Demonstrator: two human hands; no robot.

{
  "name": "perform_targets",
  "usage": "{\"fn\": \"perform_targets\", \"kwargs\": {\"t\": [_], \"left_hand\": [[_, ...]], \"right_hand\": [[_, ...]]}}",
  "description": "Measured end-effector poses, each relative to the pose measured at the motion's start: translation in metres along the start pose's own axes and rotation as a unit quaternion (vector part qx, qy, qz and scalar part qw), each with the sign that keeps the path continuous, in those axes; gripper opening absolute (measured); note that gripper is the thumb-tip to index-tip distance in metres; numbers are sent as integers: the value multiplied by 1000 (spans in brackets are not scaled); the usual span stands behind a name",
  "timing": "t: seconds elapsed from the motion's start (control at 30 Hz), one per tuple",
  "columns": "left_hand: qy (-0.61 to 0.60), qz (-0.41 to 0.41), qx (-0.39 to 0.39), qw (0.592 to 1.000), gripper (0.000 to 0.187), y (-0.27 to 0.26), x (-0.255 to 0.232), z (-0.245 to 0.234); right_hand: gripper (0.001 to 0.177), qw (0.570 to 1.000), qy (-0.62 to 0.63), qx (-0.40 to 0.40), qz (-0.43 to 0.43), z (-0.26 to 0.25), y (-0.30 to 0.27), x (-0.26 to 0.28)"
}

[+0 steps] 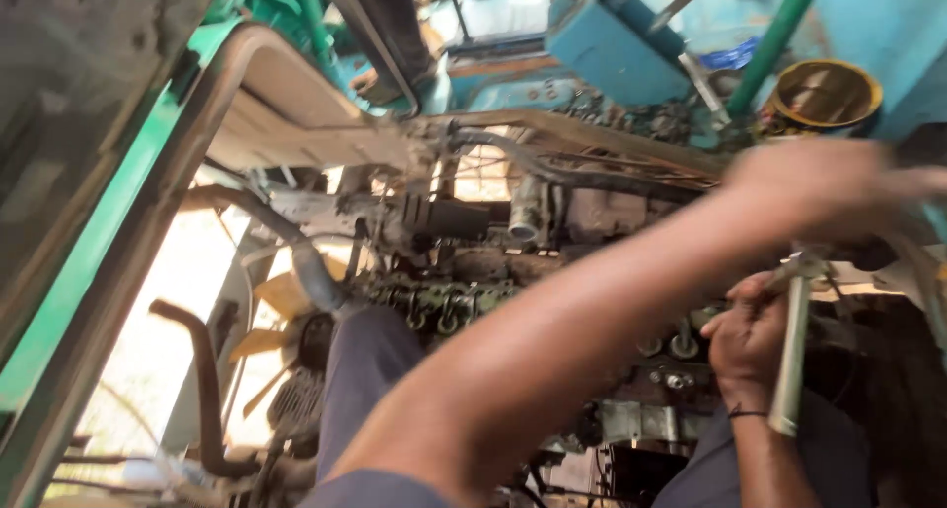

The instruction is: Adjusting engine components using a socket wrench inside a truck's engine bay.

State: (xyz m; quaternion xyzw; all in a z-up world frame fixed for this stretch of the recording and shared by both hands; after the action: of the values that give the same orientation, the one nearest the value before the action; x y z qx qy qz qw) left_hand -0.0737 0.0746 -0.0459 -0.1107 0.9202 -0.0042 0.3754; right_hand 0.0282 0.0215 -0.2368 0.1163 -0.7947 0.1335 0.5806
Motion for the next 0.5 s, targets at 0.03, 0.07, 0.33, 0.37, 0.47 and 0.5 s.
{"fn": "perform_targets", "kwargs": {"t": [0.03,0.07,0.33,0.37,0.47,0.5], "left_hand": [[-34,-1,7,999,40,7,-14,17],[-45,-6,9,999,40,24,-7,64],[134,148,300,933,61,-51,-30,62],[128,161,310,928,61,-39,-14,48],[168,-9,146,975,66,-7,20,0],[119,-16,112,987,76,-3,10,-4]], "right_hand": [[47,997,63,7,50,-4,-3,-12],[47,997,54,11,56,-7,-7,-16],[33,998,10,7,-64,-20,8,-18],[33,998,2,-6,-56,-22,8,-20],[31,995,-25,2,-96,-10,7,-17],[31,996,-3,4,-86,-5,8,-21]]}}
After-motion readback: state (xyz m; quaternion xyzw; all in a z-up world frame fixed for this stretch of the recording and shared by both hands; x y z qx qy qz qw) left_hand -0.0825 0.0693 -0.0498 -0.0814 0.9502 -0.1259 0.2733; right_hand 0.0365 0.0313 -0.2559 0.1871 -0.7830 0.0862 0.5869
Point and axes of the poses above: each hand's wrist, its own y-axis towards the middle knuckle, its own z-axis out of the palm, x = y × z, the point moved 3 cm from there along y, towards the middle knuckle, and after that the axes turned 11 degrees about -y, right-handed, at the moved point
